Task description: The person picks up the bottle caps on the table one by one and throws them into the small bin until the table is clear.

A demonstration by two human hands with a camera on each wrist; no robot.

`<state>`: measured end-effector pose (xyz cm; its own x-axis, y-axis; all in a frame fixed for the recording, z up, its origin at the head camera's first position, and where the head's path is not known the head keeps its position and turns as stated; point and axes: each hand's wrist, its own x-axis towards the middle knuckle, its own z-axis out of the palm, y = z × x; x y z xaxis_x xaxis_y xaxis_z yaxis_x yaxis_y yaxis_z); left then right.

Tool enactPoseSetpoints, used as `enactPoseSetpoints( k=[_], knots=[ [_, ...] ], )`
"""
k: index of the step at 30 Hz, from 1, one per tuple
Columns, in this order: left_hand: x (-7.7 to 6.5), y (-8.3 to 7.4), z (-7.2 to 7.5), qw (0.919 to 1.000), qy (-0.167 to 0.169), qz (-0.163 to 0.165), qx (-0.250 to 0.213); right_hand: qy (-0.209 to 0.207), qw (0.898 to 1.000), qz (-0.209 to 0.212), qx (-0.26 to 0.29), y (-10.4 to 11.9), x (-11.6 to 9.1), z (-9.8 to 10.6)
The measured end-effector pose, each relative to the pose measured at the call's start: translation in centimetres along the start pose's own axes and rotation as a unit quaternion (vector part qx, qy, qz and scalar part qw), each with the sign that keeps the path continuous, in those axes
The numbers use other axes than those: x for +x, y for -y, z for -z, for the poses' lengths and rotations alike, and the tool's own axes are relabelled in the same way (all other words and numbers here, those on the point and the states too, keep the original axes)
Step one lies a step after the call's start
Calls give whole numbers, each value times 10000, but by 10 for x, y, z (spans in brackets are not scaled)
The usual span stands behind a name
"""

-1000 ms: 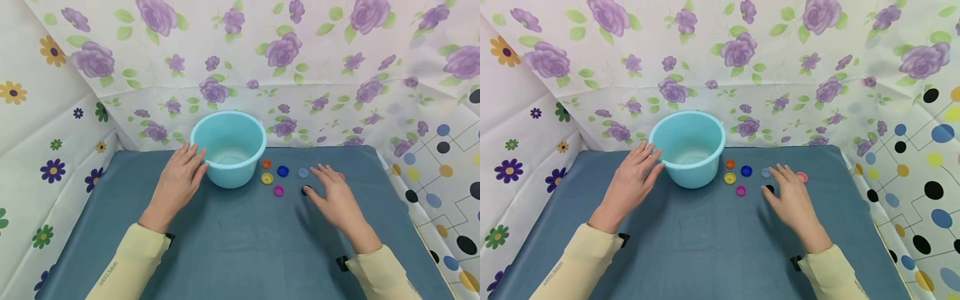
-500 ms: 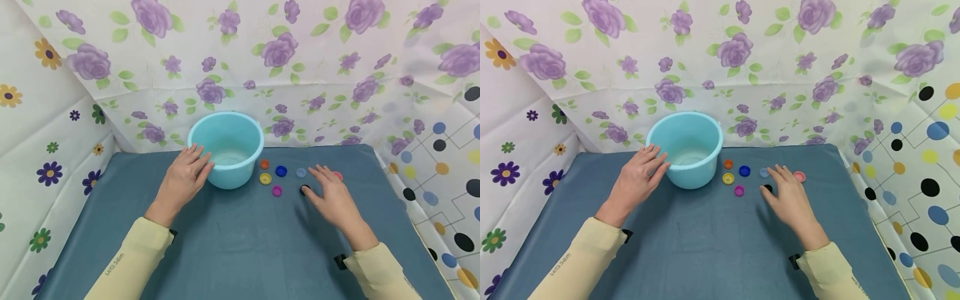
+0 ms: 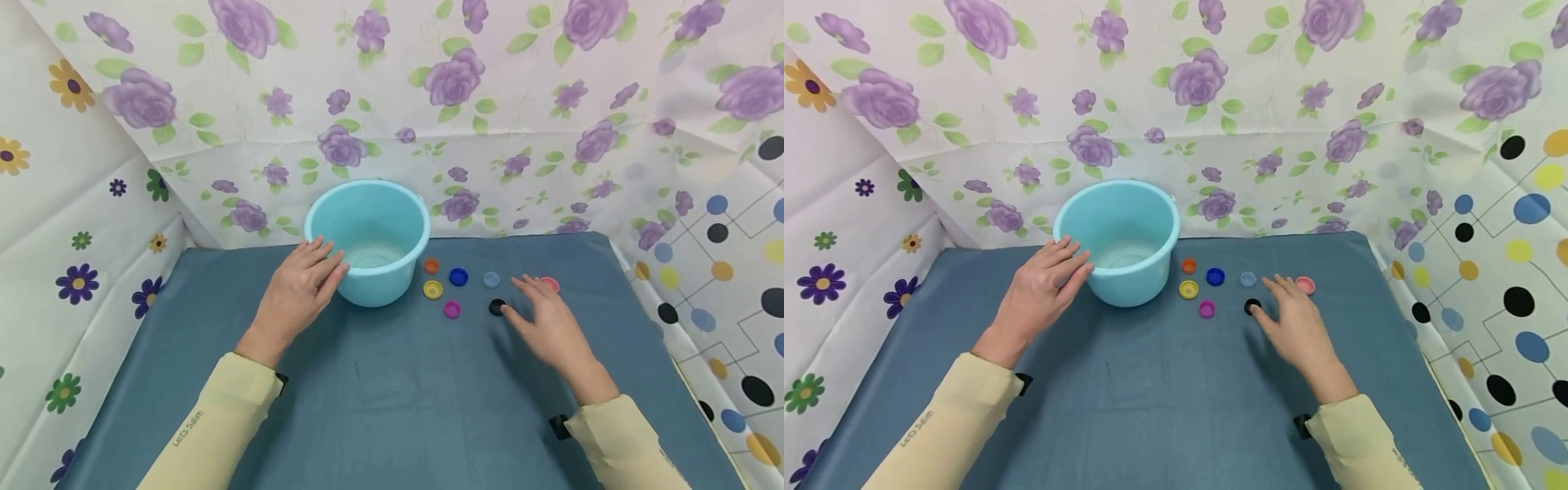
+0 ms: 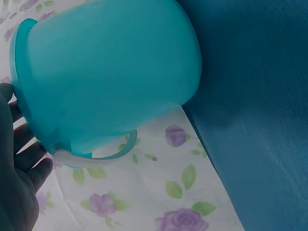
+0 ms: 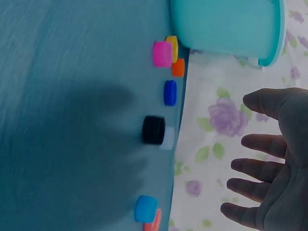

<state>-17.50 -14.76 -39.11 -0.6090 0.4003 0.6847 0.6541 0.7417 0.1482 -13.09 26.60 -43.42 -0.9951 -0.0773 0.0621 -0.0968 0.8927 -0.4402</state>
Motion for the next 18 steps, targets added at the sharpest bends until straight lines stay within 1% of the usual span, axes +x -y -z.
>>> enactPoseSetpoints(
  k=[2, 6, 9, 14, 18],
  knots=[
    [0, 1, 0, 10000, -13, -12, -42, -25, 9999, -70, 112, -8, 0, 0],
    [0, 2, 0, 9999, -27, -50, -90, -308, 9989, -167, 315, -27, -1, 1],
    [0, 3, 0, 9999, -31, -59, -100, -470, 9980, -285, 319, -40, -2, 3],
    [-1, 3, -1, 9998, -89, -75, -165, -393, 9973, -577, 231, -62, -8, 6],
    [-1, 5, -2, 9996, -137, -52, -234, -280, 9972, -665, 202, -78, -12, 4]
  ],
)
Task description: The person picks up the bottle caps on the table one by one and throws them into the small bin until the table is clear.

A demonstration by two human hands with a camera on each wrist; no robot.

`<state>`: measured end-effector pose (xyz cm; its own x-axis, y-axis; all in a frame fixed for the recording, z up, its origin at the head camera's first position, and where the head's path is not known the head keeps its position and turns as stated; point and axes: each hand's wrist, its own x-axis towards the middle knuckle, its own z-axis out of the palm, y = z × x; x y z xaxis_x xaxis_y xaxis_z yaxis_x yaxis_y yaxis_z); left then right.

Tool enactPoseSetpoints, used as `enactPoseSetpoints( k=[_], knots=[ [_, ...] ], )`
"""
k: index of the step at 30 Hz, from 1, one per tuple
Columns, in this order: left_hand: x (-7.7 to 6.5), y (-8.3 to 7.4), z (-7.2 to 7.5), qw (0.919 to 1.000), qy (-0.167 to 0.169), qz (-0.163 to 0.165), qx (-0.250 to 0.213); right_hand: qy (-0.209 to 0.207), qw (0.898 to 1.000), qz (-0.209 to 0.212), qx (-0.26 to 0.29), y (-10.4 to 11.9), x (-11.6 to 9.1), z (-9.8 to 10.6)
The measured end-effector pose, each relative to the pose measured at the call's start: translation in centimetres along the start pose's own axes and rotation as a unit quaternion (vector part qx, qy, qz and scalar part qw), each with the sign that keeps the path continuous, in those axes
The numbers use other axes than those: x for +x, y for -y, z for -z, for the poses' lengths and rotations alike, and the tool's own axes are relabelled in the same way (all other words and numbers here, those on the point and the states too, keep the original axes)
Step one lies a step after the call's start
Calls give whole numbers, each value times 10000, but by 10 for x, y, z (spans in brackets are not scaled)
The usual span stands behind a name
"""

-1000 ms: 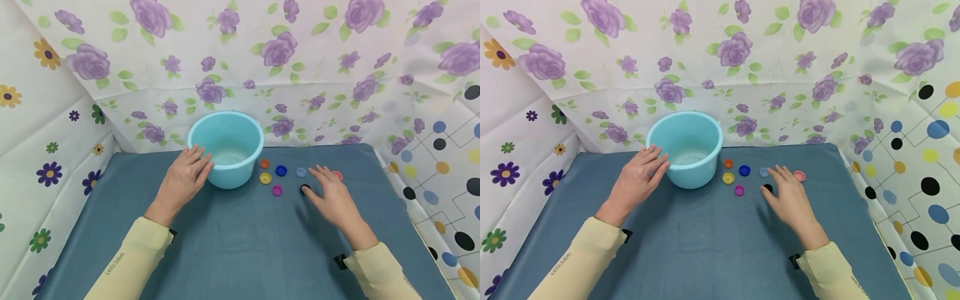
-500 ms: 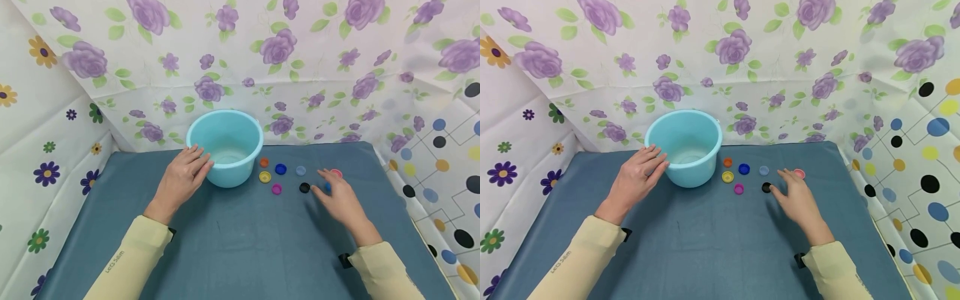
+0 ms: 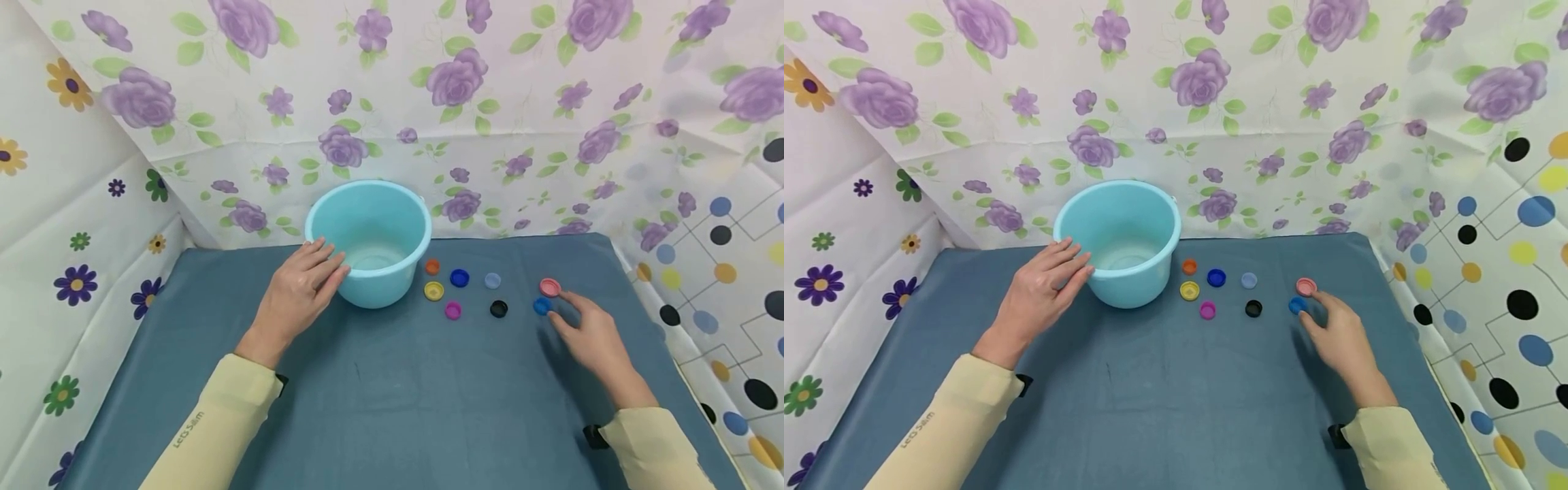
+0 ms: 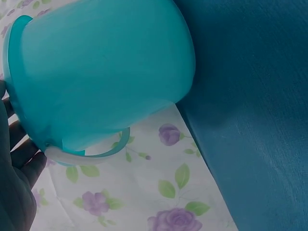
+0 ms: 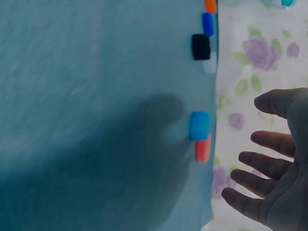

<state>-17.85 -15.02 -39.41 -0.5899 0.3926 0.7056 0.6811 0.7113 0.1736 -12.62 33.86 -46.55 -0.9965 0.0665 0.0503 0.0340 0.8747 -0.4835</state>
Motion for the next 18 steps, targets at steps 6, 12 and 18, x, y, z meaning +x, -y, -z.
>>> enactPoseSetpoints(
  k=[6, 12, 18],
  knots=[
    [0, 0, 0, 9999, 16, 41, -91, 104, 9997, -15, -220, -18, -2, -3],
    [1, 0, 1, 9999, 71, 70, -80, 387, 9989, -54, -241, -23, -2, -3],
    [0, 1, 1, 10000, 75, 59, -23, 642, 9976, 13, -244, -20, 2, -9]
  ],
)
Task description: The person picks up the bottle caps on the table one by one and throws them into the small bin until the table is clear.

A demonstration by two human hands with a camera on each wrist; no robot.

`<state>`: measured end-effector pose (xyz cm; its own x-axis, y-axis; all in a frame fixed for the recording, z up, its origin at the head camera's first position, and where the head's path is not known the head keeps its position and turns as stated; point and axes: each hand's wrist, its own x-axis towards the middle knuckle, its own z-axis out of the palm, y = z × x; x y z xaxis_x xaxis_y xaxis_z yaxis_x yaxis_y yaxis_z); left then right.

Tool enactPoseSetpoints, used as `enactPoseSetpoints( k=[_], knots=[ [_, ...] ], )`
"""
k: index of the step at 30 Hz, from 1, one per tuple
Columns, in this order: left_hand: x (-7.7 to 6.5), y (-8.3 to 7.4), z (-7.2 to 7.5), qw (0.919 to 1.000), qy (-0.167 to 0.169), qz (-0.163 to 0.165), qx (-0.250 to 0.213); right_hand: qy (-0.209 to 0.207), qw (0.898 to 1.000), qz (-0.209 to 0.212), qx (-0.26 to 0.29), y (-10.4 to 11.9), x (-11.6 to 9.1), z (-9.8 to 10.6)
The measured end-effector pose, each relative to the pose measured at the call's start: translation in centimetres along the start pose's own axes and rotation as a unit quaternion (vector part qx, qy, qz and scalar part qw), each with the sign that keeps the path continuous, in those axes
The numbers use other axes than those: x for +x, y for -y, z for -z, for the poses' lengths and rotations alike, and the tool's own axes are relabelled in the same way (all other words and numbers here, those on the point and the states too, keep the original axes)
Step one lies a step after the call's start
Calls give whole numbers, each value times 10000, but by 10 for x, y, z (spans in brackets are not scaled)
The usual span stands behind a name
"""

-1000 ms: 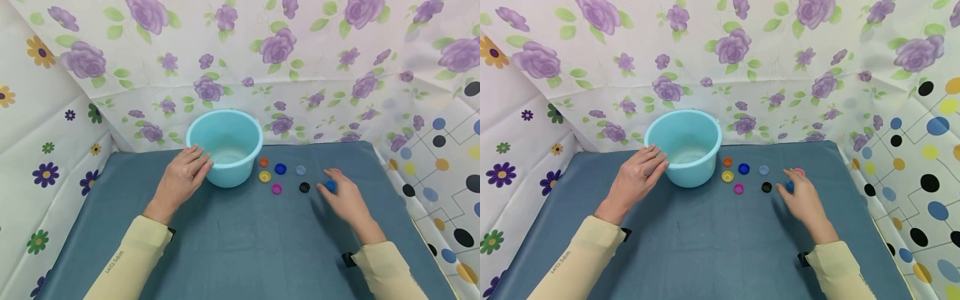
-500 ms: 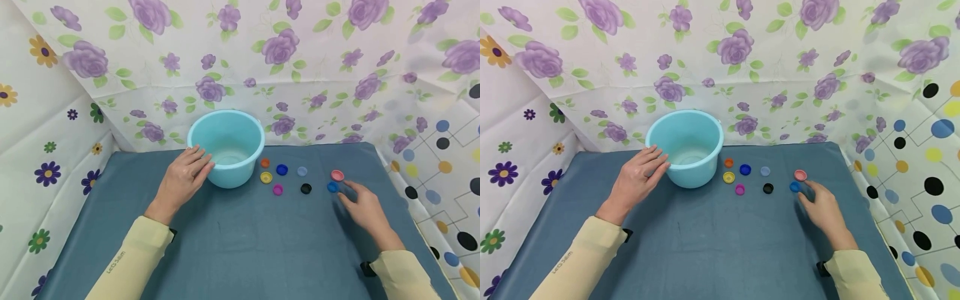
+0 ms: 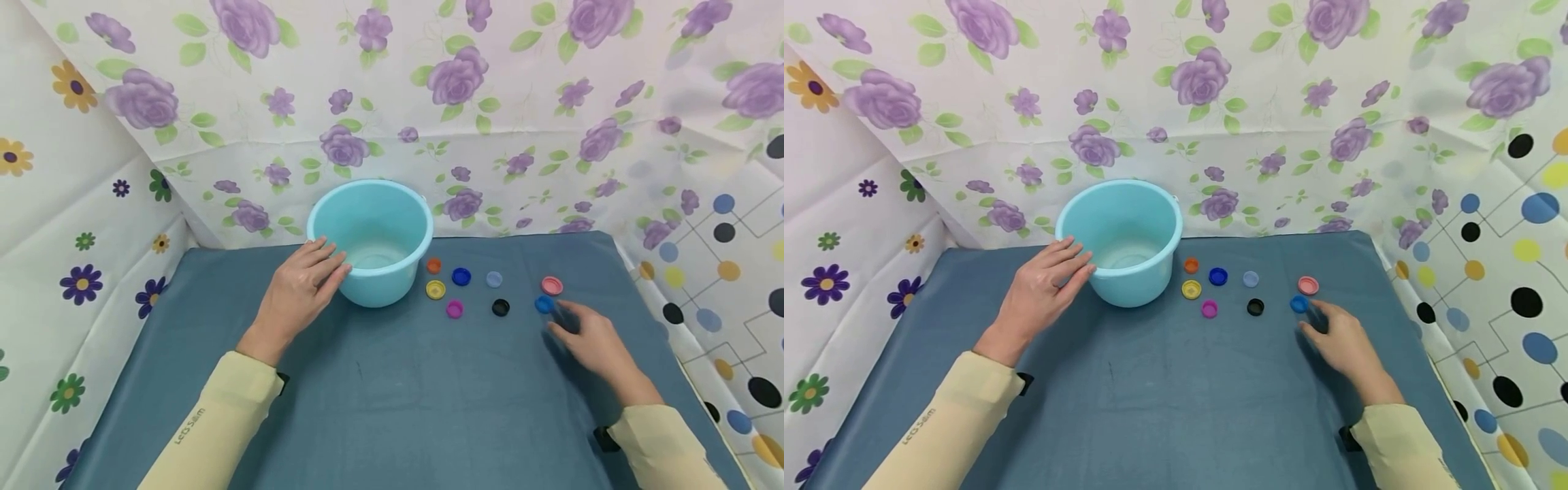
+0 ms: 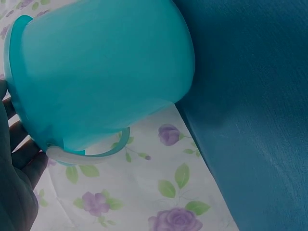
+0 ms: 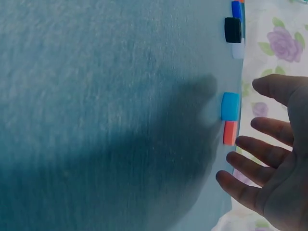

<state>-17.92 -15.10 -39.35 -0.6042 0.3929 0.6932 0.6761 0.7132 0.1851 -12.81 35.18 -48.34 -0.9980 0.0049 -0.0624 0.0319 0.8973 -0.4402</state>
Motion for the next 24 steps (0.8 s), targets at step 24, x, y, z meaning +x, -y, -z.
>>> enactPoseSetpoints(
  k=[24],
  knots=[
    [2, -2, 3, 9999, 122, 37, 114, -257, 9991, -67, -323, 12, 30, -19]
  ],
)
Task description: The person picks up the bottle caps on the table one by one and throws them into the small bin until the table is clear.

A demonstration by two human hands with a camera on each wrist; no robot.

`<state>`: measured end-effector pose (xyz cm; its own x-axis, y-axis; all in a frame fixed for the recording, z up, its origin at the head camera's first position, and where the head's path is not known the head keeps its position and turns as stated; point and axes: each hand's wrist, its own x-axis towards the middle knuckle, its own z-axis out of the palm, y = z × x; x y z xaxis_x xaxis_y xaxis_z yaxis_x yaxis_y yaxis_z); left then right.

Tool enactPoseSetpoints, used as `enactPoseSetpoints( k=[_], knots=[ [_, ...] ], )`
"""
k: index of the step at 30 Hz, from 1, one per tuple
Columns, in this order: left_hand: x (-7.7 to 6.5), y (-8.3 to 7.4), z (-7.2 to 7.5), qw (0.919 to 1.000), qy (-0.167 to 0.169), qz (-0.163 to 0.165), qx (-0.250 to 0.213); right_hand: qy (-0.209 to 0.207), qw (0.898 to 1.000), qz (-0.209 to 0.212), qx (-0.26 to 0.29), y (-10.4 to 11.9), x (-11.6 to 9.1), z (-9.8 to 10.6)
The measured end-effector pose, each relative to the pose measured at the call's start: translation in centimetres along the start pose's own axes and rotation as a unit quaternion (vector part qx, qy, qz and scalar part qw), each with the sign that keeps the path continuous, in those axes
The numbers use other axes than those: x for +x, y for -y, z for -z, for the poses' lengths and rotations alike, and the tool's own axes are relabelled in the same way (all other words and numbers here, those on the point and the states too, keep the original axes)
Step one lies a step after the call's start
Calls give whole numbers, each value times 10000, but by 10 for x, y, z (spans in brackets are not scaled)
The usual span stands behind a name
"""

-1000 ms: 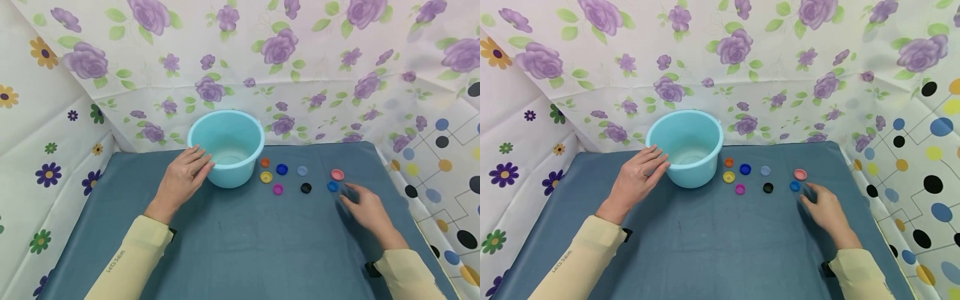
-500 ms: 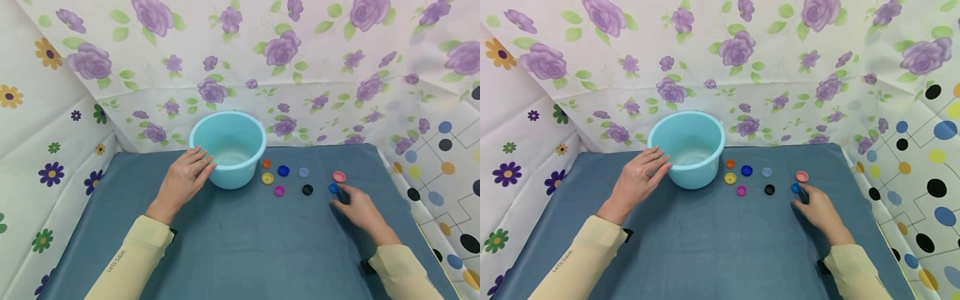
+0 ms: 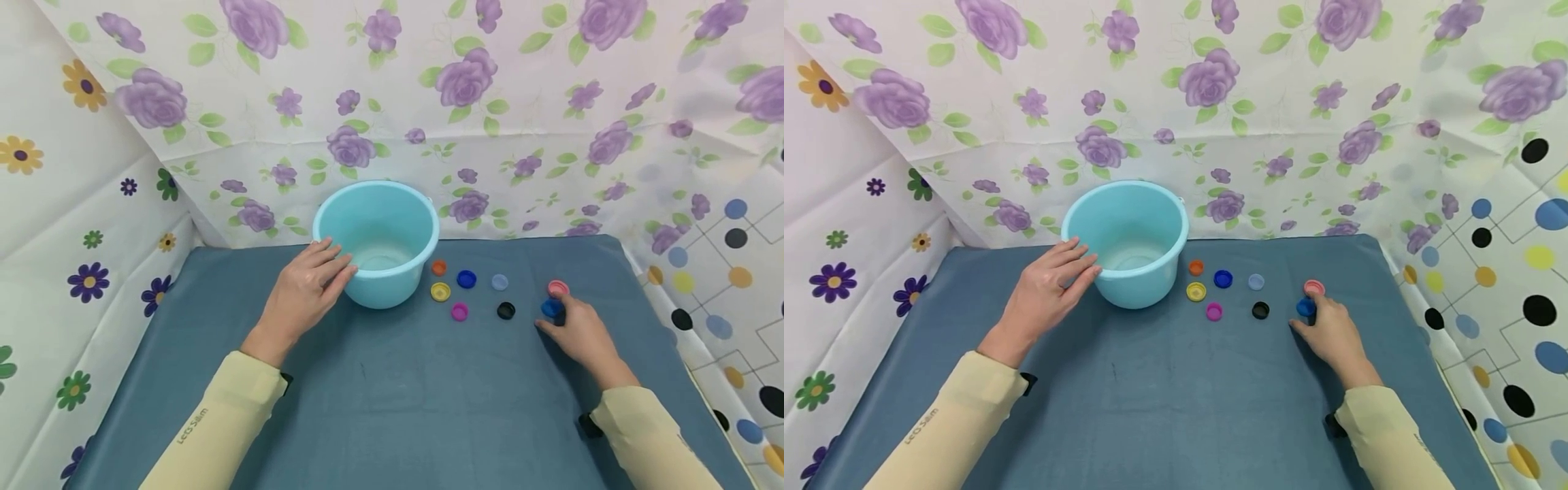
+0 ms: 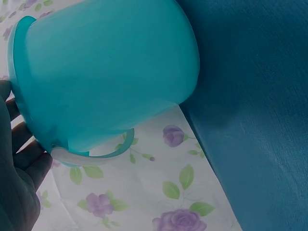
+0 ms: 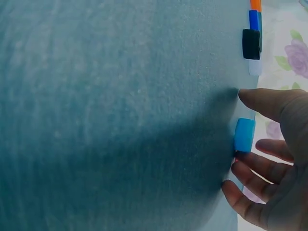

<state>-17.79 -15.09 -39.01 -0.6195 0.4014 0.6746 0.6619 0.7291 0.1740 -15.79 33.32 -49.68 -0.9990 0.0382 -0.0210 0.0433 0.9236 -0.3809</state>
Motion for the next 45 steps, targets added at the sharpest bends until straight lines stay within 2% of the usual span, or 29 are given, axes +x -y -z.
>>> enactPoseSetpoints(
  k=[6, 15, 21, 45],
  knots=[
    [0, 1, 0, 10000, -10, 49, 2, -298, 9992, -86, 243, -5, 5, -2],
    [-1, 1, 0, 10000, 24, 56, -2, -445, 9972, -411, 443, -6, 1, -4],
    [-1, 2, 0, 10000, -27, 72, 35, -617, 9962, -404, 461, -7, 2, -6],
    [-2, 2, -2, 10000, -81, 0, 1, -600, 9963, -447, 429, -10, -1, -6]
  ],
)
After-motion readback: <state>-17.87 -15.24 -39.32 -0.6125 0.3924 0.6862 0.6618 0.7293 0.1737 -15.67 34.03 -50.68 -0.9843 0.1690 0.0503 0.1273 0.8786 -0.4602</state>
